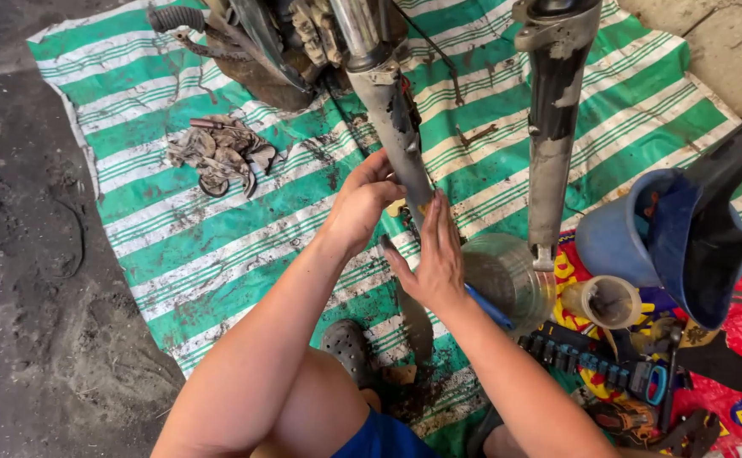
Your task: The person cleans the front forks of a motorcycle using a blue brush and a yellow sponge. They scrub the metal tubes with the brush and then wipe them with the sponge, occasionally dipping the tools into a container of liquid.
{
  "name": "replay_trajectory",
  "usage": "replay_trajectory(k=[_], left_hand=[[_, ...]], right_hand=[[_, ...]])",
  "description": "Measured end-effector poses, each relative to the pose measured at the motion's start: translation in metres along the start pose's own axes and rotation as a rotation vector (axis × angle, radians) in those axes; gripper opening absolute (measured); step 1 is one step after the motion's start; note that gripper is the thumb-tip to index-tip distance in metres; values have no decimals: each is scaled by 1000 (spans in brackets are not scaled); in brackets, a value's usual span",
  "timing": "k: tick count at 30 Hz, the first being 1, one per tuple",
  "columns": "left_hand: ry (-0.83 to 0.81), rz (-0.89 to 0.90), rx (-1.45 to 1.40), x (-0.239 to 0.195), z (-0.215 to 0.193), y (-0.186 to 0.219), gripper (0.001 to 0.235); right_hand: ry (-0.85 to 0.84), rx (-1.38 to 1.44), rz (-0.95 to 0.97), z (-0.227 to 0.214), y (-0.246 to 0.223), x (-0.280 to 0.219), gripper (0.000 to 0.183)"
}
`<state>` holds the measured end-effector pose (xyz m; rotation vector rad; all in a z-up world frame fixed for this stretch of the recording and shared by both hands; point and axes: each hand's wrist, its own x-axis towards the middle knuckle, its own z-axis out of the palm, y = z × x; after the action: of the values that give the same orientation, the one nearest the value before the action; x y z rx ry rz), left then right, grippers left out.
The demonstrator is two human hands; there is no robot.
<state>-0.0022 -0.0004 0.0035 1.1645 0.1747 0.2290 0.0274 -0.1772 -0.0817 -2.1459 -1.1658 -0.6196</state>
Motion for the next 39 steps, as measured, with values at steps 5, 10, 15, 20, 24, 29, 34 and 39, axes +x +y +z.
replay_trajectory(k=[5, 10, 15, 20, 24, 29, 34, 39], left_hand=[[66, 135, -66, -1, 0, 36, 80], [175, 14, 248, -8, -6, 47, 79], [30, -266, 1119, -20, -15, 45, 56], [-407, -433, 1339, -42, 1, 69, 54], [-530, -397, 1353, -54, 38, 103, 53], [-702, -377, 1323, -62, 65, 117, 59], [-701, -175, 1326, -56, 73, 98, 58], [-644, -59, 1213, -33, 82, 71, 42]], right_hand=[[73, 225, 72, -18, -37, 79, 101], [192, 160, -53, -8, 33, 27, 57], [131, 85, 34, -43, 81, -68, 33], [-1153, -211, 627, -32, 154, -108, 33], [-1235, -160, 445, 64, 261, -171, 23], [-1044, -291, 712, 147, 330, -231, 22], [-1372, -246, 766, 144, 269, -213, 42], [-1225, -102, 705, 52, 246, -140, 41]])
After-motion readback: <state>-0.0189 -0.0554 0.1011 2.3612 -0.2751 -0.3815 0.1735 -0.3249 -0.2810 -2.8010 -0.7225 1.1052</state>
